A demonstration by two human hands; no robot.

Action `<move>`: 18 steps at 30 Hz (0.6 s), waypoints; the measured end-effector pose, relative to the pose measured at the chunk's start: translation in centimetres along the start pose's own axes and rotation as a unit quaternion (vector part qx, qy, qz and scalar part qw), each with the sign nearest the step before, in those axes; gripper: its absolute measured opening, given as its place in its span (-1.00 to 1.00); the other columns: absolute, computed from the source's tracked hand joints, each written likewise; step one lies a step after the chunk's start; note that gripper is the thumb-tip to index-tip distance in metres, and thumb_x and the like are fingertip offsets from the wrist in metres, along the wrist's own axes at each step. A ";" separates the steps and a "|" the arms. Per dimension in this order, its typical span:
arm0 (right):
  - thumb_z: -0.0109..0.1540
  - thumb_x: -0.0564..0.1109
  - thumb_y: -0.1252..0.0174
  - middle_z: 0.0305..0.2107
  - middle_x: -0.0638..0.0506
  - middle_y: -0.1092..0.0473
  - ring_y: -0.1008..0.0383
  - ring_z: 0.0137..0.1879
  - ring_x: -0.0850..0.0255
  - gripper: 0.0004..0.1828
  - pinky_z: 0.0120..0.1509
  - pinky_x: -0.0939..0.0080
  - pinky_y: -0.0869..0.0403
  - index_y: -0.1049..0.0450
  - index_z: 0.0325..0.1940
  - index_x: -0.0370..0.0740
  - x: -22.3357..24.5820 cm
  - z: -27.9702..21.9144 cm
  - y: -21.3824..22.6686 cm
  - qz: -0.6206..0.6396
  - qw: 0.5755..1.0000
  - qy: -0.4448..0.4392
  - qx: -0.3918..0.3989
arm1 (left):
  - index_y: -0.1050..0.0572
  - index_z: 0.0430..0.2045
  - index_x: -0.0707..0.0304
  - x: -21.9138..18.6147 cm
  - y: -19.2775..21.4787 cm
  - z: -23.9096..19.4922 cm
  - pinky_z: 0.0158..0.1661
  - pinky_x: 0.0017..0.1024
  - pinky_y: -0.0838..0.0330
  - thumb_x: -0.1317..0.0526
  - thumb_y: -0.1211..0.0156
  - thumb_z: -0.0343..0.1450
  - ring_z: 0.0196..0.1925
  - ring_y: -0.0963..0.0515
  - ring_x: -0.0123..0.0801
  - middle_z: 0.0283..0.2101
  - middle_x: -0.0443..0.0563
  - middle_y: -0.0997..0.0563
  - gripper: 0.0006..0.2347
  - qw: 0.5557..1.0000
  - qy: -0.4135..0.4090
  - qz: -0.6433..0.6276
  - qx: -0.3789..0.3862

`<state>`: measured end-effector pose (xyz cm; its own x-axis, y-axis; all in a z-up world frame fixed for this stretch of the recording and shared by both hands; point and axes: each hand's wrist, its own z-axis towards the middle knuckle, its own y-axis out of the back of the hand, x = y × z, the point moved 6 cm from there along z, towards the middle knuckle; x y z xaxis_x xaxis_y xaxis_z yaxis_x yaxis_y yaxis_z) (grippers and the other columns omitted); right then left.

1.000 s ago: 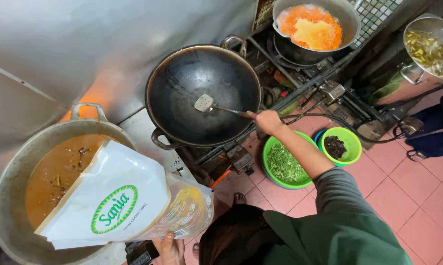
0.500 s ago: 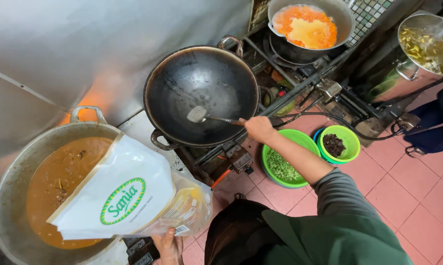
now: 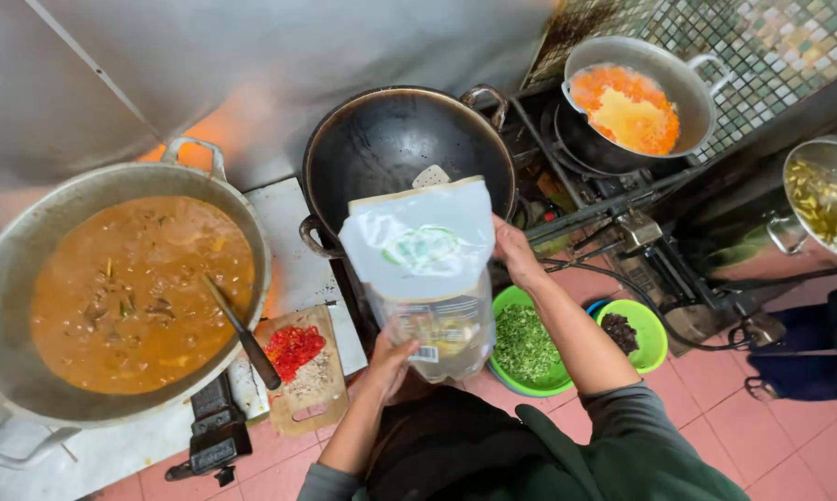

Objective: Stirring large pots of stew, adding sauce, and washing ingredients in a commercial kitchen.

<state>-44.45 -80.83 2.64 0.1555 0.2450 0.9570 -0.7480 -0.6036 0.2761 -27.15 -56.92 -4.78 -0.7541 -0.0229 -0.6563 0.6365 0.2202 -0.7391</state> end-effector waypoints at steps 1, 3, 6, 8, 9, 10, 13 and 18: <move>0.35 0.13 -0.06 0.10 -0.04 -0.49 -0.48 0.16 0.24 -0.41 0.22 0.20 -0.45 -0.35 0.39 -0.22 0.9 0.1 0.6 0.093 0.995 -0.020 -0.033 | -0.12 0.39 0.26 1.5 -1.5 0.9 0.20 -0.11 -0.45 0.26 -0.41 0.29 0.26 -0.49 -0.03 0.26 0.23 -0.47 -0.25 0.998 0.050 -0.015 0.024; 0.31 0.04 -0.15 0.06 -0.05 -0.50 -0.50 0.09 0.25 -0.46 0.16 0.22 -0.48 -0.40 0.29 -0.32 3.2 0.0 1.7 0.181 0.981 -0.041 -0.059 | -0.10 0.40 0.18 4.3 -3.4 2.3 0.17 -0.08 -0.49 0.23 -0.36 0.33 0.24 -0.50 0.00 0.25 0.23 -0.46 -0.28 0.994 0.094 -0.035 0.047; 0.21 -0.22 -0.28 -0.11 -0.10 -0.56 -0.56 -0.07 0.24 -0.60 0.04 0.23 -0.53 -0.49 0.10 -0.45 6.0 0.3 4.8 0.075 0.987 -0.056 -0.133 | -0.07 0.40 0.08 9.7 -5.0 3.9 0.11 0.05 -0.51 0.11 -0.26 0.38 0.24 -0.51 0.04 0.25 0.19 -0.46 -0.33 0.978 0.177 -0.101 0.053; 0.18 -0.29 -0.26 -0.16 -0.09 -0.58 -0.58 -0.12 0.25 -0.65 -0.01 0.26 -0.54 -0.51 0.05 -0.43 6.1 0.4 7.0 0.029 0.983 -0.069 -0.165 | -0.01 0.40 0.02 13.0 -5.8 4.9 0.10 0.13 -0.52 0.04 -0.22 0.39 0.27 -0.51 0.01 0.28 0.12 -0.46 -0.32 0.973 0.203 -0.084 0.077; 0.18 -0.29 -0.26 -0.16 -0.09 -0.58 -0.58 -0.12 0.25 -0.65 -0.01 0.26 -0.54 -0.51 0.05 -0.43 6.0 0.9 7.4 0.023 0.985 -0.069 -0.155 | -0.01 0.40 0.02 13.4 -6.3 5.1 0.10 0.13 -0.52 0.04 -0.22 0.39 0.27 -0.51 0.01 0.28 0.12 -0.46 -0.32 0.974 0.195 -0.093 0.074; 0.17 -0.29 -0.26 -0.18 -0.10 -0.58 -0.59 -0.14 0.24 -0.66 -0.03 0.25 -0.54 -0.51 0.03 -0.44 5.7 0.9 8.0 0.008 0.984 -0.083 -0.159 | 0.00 0.42 0.05 13.6 -7.2 5.1 0.09 0.12 -0.51 0.04 -0.22 0.42 0.27 -0.50 0.00 0.28 0.14 -0.45 -0.32 0.972 0.179 -0.088 0.123; 0.17 -0.29 -0.26 -0.21 -0.12 -0.59 -0.59 -0.18 0.22 -0.67 -0.06 0.24 -0.54 -0.52 0.01 -0.46 4.7 1.9 8.7 -0.012 0.982 -0.106 -0.155 | 0.02 0.45 0.10 14.0 -8.9 5.4 0.09 0.06 -0.51 0.03 -0.21 0.47 0.28 -0.50 0.01 0.28 0.20 -0.44 -0.32 0.961 0.150 -0.109 0.207; 0.18 -0.27 -0.25 -0.23 -0.13 -0.59 -0.60 -0.20 0.21 -0.68 -0.09 0.24 -0.54 -0.53 0.00 -0.45 3.2 3.4 9.2 -0.016 0.981 -0.127 -0.145 | 0.01 0.49 0.13 15.2 -9.9 6.1 0.12 -0.04 -0.51 0.00 -0.18 0.51 0.29 -0.51 0.01 0.28 0.25 -0.46 -0.33 0.947 0.158 -0.151 0.237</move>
<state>-48.66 -88.14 8.52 0.3111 0.0408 0.9495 -0.8864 -0.3480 0.3054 -43.95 -65.35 -8.40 -0.8766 0.2942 -0.3809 0.3284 -0.2128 -0.9202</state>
